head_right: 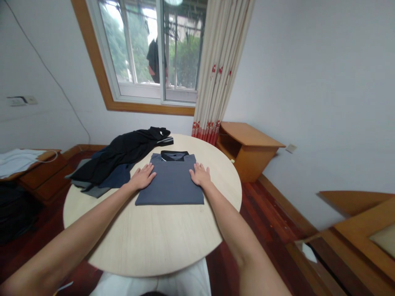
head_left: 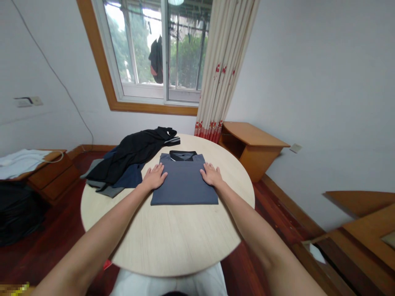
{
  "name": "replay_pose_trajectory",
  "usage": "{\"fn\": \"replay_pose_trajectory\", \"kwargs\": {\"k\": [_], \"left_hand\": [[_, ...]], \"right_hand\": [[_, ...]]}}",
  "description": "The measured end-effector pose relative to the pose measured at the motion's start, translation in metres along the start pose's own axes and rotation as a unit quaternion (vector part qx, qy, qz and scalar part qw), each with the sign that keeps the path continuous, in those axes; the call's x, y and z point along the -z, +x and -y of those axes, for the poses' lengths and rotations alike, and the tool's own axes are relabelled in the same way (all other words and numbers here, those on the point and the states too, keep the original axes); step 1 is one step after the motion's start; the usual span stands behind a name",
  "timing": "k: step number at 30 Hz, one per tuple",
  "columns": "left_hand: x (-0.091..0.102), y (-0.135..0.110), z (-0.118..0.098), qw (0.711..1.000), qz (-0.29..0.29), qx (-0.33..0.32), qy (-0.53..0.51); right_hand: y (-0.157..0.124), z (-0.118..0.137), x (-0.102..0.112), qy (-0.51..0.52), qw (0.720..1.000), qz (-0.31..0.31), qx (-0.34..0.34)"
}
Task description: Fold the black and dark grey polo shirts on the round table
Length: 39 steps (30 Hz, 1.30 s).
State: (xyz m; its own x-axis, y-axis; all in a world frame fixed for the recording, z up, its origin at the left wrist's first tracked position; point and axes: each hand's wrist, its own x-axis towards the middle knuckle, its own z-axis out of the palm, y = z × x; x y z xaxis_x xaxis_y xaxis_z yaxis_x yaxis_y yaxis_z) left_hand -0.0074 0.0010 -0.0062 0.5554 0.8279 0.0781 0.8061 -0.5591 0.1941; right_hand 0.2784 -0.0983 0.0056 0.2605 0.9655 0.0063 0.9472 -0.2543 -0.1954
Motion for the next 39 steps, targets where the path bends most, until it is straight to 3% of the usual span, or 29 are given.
{"fn": "replay_pose_trajectory", "kwargs": {"k": [3,7,9,15,18,23,26,33,36,39], "left_hand": [[-0.004,-0.021,-0.024,0.997,-0.035,-0.067,-0.014],[-0.015,-0.051,-0.054,0.988,-0.016,-0.148,-0.042],[-0.017,-0.061,-0.054,0.987,-0.007,-0.156,-0.039],[-0.005,-0.079,-0.021,0.989,0.011,-0.142,-0.029],[-0.003,-0.078,-0.025,0.992,0.007,-0.126,-0.03],[-0.011,-0.062,-0.047,0.986,-0.002,-0.161,-0.05],[-0.011,-0.059,-0.031,0.987,0.006,-0.149,-0.058],[0.005,-0.067,0.034,0.978,-0.006,-0.128,-0.164],[0.011,-0.067,0.039,0.968,-0.016,-0.152,-0.201],[0.015,-0.067,0.036,0.958,0.001,-0.185,-0.22]], "right_hand": [[-0.024,0.023,-0.004,0.004,0.996,-0.045,0.083],[-0.057,0.047,-0.017,0.013,0.983,-0.014,0.18],[-0.068,0.039,-0.019,0.014,0.984,-0.006,0.177],[-0.084,-0.01,-0.009,0.027,0.992,-0.002,0.123],[-0.083,0.0,-0.004,0.014,0.993,0.0,0.121],[-0.073,0.036,-0.008,0.02,0.982,-0.004,0.19],[-0.07,0.025,-0.012,0.025,0.983,0.009,0.181],[-0.073,-0.046,-0.015,0.087,0.986,-0.05,0.136],[-0.075,-0.063,-0.015,0.134,0.971,-0.091,0.176],[-0.078,-0.067,-0.008,0.172,0.954,-0.081,0.233]]}}
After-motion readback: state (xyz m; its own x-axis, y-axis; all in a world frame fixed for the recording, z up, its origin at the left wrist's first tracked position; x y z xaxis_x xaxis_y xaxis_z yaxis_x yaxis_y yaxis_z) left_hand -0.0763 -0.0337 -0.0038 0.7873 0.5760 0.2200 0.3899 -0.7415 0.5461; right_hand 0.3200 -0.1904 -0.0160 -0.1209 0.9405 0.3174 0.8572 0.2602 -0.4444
